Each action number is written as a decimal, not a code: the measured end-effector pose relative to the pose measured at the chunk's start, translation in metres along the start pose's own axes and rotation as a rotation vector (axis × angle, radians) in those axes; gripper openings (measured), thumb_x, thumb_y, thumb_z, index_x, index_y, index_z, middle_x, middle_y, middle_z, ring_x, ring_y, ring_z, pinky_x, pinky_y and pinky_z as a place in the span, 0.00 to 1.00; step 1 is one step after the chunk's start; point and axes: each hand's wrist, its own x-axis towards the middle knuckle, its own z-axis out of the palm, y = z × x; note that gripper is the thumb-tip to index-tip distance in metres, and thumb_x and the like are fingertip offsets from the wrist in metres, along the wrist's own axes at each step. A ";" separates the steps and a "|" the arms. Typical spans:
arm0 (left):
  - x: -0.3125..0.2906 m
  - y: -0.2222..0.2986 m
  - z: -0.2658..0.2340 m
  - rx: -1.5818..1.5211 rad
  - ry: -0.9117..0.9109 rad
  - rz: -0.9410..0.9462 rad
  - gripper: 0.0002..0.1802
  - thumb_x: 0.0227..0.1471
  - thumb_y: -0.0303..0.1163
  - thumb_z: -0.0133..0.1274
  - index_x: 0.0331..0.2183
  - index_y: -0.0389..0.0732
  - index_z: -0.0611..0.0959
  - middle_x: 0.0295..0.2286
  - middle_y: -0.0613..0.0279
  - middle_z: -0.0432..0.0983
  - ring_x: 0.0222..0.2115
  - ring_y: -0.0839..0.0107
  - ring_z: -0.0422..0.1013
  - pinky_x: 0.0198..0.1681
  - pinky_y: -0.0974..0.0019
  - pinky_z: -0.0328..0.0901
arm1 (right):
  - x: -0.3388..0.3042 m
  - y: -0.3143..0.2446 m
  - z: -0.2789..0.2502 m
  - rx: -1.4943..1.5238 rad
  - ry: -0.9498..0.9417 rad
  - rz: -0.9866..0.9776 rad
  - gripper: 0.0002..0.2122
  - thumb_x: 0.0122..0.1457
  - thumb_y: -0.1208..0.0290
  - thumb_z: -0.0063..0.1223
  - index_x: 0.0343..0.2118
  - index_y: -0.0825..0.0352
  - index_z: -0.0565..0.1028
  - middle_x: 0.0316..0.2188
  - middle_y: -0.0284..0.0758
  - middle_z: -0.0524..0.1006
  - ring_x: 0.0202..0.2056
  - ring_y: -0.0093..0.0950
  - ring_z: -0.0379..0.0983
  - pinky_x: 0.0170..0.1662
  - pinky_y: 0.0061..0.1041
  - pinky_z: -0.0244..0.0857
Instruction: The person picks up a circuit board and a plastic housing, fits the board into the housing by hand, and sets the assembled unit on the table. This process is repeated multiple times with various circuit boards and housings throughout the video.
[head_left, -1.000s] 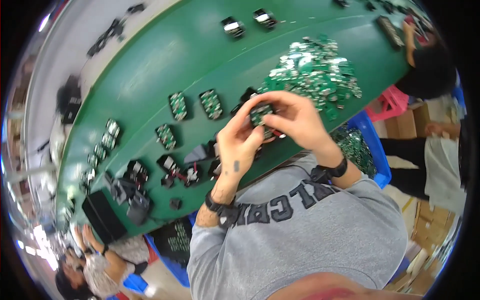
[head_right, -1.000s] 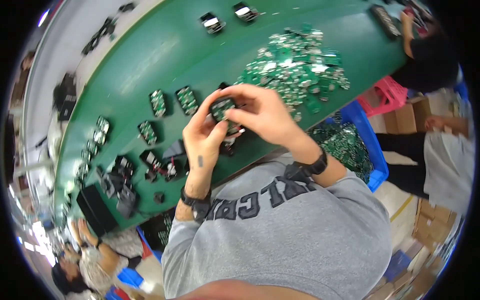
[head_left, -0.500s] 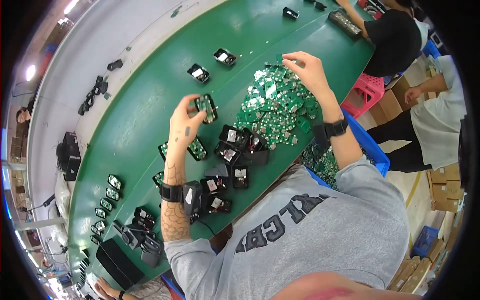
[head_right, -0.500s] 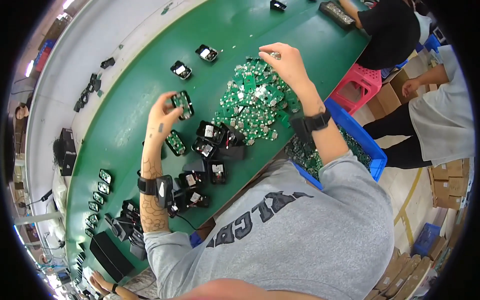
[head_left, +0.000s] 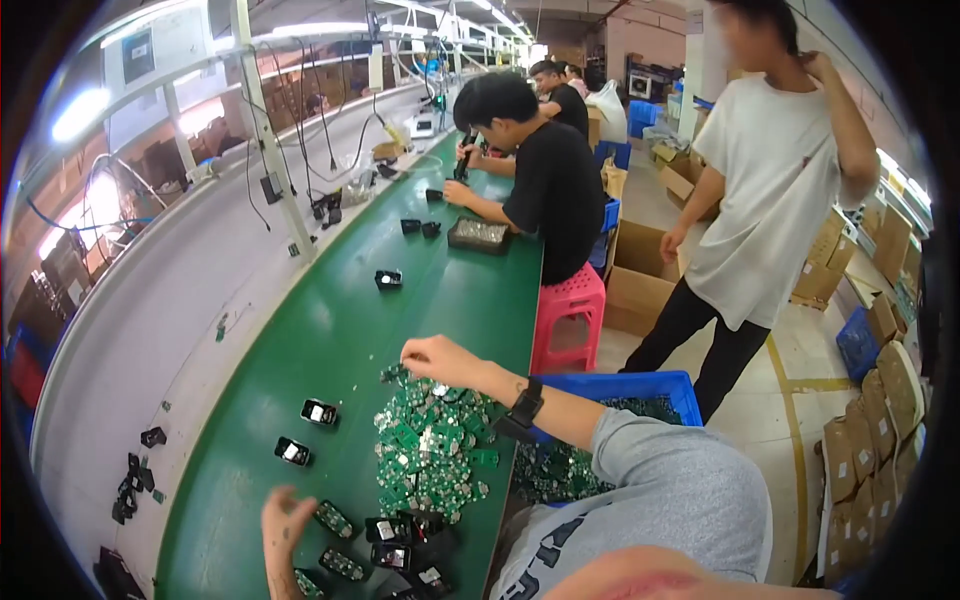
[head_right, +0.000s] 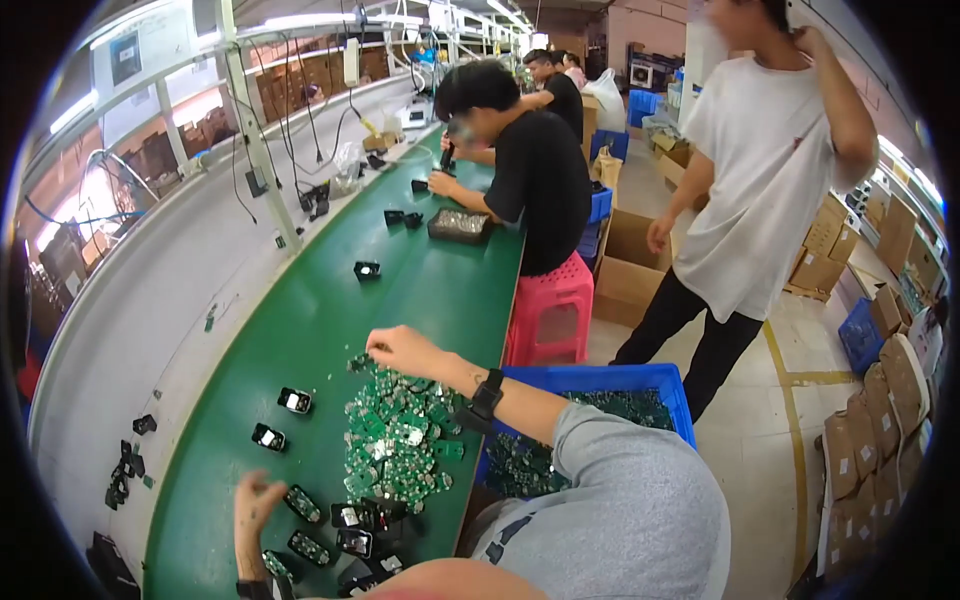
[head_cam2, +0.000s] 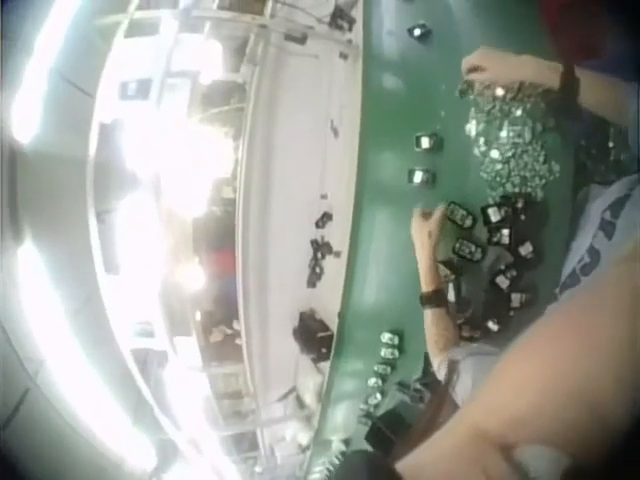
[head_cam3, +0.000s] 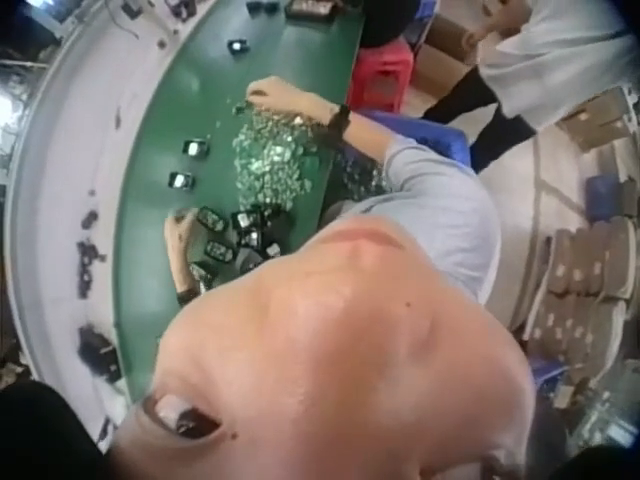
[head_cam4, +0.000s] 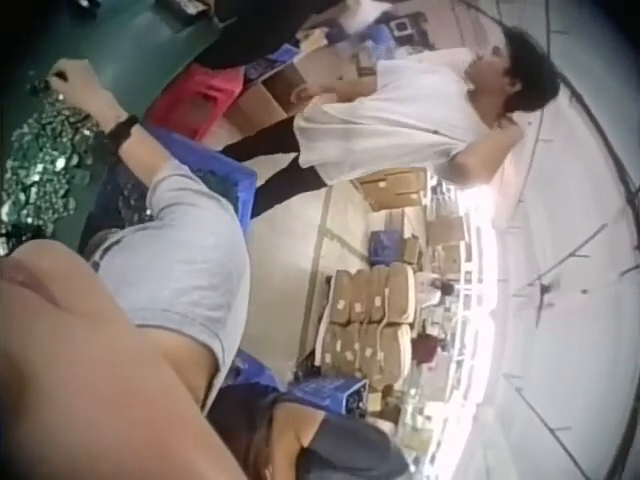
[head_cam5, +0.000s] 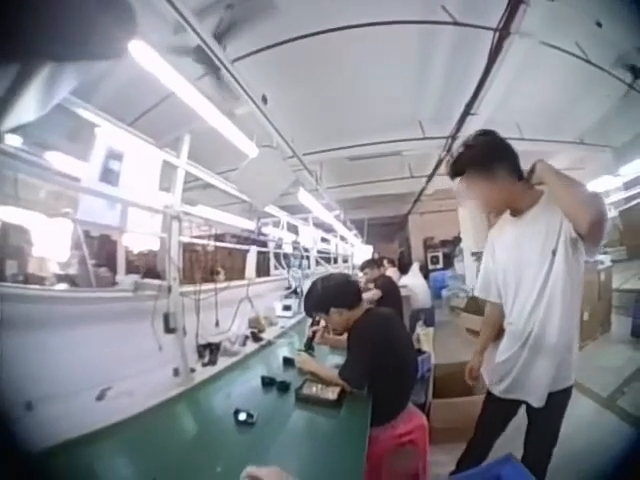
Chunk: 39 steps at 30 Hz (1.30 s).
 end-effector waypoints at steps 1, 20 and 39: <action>0.012 0.005 -0.002 0.049 0.156 0.045 0.42 0.35 0.38 0.70 0.51 0.33 0.72 0.41 0.48 0.73 0.41 0.61 0.73 0.42 0.60 0.68 | -0.005 -0.006 -0.005 0.212 0.015 0.130 0.09 0.59 0.69 0.50 0.35 0.70 0.75 0.25 0.37 0.79 0.27 0.28 0.79 0.32 0.29 0.70; -0.049 0.101 0.018 -0.452 0.110 0.238 0.43 0.34 0.30 0.69 0.52 0.34 0.66 0.48 0.50 0.68 0.52 0.59 0.67 0.51 0.58 0.68 | -0.098 -0.056 0.002 0.966 0.146 0.285 0.11 0.60 0.77 0.53 0.45 0.71 0.72 0.31 0.31 0.76 0.23 0.15 0.70 0.23 0.11 0.63; -0.215 0.095 0.106 -0.770 0.246 0.018 0.42 0.33 0.25 0.64 0.54 0.42 0.68 0.49 0.60 0.64 0.52 0.67 0.64 0.48 0.62 0.69 | -0.100 -0.145 0.107 1.046 -0.720 0.492 0.09 0.58 0.74 0.56 0.40 0.73 0.78 0.27 0.31 0.78 0.21 0.14 0.72 0.19 0.13 0.67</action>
